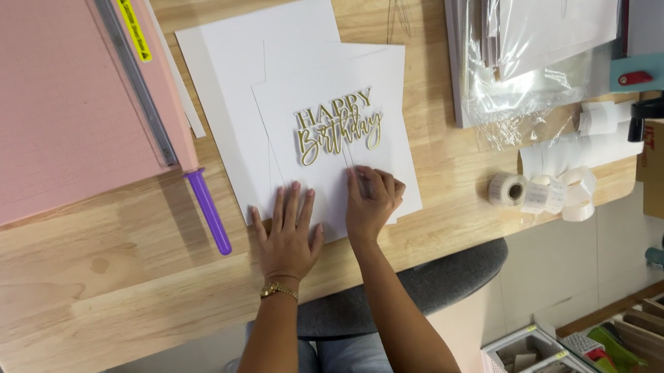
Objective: Assembling decorative cake toppers by cutting paper backings and adhering cutouts using tape.
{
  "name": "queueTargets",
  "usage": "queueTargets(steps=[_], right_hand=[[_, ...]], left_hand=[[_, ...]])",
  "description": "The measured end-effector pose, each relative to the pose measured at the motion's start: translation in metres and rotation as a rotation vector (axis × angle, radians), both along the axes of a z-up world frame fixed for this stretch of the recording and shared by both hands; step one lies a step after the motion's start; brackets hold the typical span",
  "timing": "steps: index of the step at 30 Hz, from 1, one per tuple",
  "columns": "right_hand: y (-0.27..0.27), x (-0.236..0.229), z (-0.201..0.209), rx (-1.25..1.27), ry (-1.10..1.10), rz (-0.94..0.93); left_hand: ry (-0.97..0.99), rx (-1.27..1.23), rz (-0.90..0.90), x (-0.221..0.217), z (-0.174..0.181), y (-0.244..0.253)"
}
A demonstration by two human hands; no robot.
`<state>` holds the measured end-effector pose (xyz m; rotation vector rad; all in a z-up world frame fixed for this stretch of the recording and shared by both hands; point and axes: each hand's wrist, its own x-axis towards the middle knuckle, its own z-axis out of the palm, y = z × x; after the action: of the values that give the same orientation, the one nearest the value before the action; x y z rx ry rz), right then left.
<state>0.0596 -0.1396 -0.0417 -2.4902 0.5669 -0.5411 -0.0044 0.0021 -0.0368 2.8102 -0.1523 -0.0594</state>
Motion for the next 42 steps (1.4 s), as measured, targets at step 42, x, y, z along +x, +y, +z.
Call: queueTargets(steps=[42], right_hand=[[-0.138,-0.066,0.055,0.209,-0.024,0.188]], left_hand=[[-0.04,-0.142,-0.253,0.129,0.036,-0.021]])
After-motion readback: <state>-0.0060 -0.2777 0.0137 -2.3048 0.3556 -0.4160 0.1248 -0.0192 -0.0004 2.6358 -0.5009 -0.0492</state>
